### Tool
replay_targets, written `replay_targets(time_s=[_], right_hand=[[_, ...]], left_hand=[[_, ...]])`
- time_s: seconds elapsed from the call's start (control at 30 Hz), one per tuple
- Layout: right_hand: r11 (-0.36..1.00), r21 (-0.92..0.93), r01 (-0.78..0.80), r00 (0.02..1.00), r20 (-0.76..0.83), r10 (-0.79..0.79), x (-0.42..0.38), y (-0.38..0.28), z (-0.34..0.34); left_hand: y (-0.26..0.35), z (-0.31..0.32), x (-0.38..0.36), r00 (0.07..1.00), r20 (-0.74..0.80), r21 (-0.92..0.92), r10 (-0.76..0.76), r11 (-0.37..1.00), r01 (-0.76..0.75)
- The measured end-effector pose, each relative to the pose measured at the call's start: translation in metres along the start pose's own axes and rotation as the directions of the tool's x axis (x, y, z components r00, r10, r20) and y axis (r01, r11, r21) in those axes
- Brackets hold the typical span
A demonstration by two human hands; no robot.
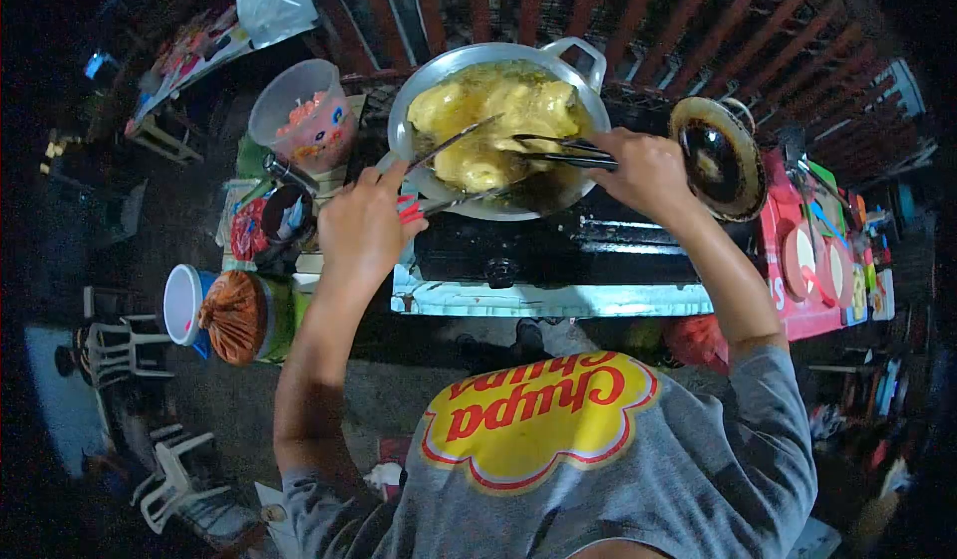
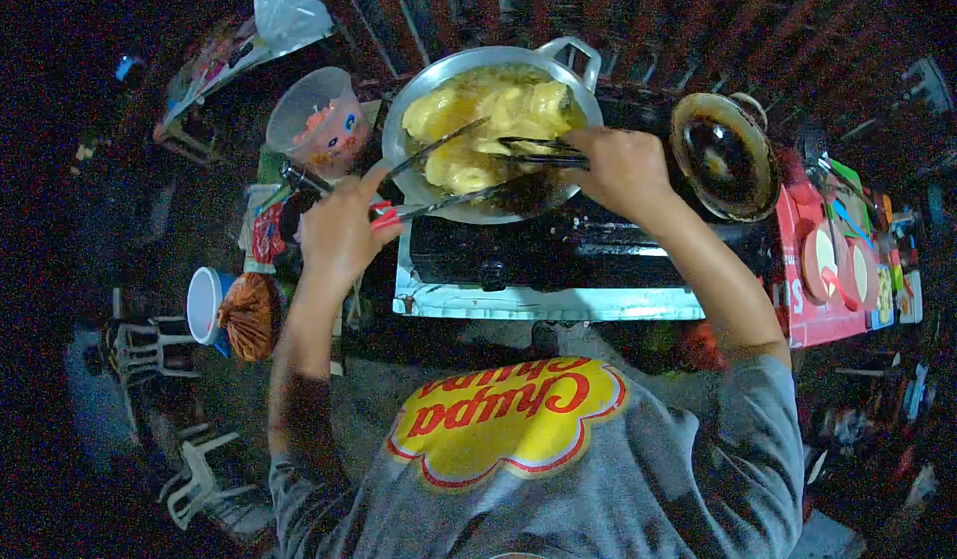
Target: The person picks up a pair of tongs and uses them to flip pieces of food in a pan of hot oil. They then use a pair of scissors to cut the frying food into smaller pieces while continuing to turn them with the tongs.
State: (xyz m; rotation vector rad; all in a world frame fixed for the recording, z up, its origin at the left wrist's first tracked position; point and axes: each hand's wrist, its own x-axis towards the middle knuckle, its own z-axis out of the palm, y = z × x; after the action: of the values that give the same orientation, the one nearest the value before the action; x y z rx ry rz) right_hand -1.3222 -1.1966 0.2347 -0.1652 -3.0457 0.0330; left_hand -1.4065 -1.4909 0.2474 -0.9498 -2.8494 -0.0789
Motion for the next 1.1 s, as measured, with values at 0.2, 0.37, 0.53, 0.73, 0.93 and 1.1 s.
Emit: replay_targets(time_s=[0.2,0.37,0.53,0.73,0.93,1.1], right_hand=[[0.994,-0.033,0.106,0.993,0.049,-0.104,0.019,-0.026,-0.004],[0.989,-0.066,0.136,0.977,-0.158,-0.144,0.01,0.022,-0.016],[0.95,-0.225,0.217,0.963,-0.113,-0.246,-0.005,0.054,-0.01],[0.934,-0.202,0.296,0.927,-0.176,-0.332,0.009,0.057,0.032],[0.965,-0.105,0.242,0.945,-0.199,-0.259,0.014,0.058,0.017],[0.95,-0.08,0.302,0.921,-0.233,-0.312,0.023,0.06,0.015]], left_hand=[[0.012,-0.001,-0.018,0.999,-0.018,0.032,-0.048,0.998,0.049],[0.012,0.009,-0.015,0.996,-0.007,0.052,-0.088,0.995,0.089],[0.015,0.003,-0.014,0.988,0.043,0.073,-0.146,0.987,0.143],[0.025,0.001,-0.018,0.997,0.009,0.022,-0.078,0.997,0.077],[0.027,0.009,-0.016,0.994,-0.107,0.027,-0.036,0.999,0.04],[0.018,0.013,-0.016,0.978,-0.21,0.064,-0.006,0.998,0.02]])
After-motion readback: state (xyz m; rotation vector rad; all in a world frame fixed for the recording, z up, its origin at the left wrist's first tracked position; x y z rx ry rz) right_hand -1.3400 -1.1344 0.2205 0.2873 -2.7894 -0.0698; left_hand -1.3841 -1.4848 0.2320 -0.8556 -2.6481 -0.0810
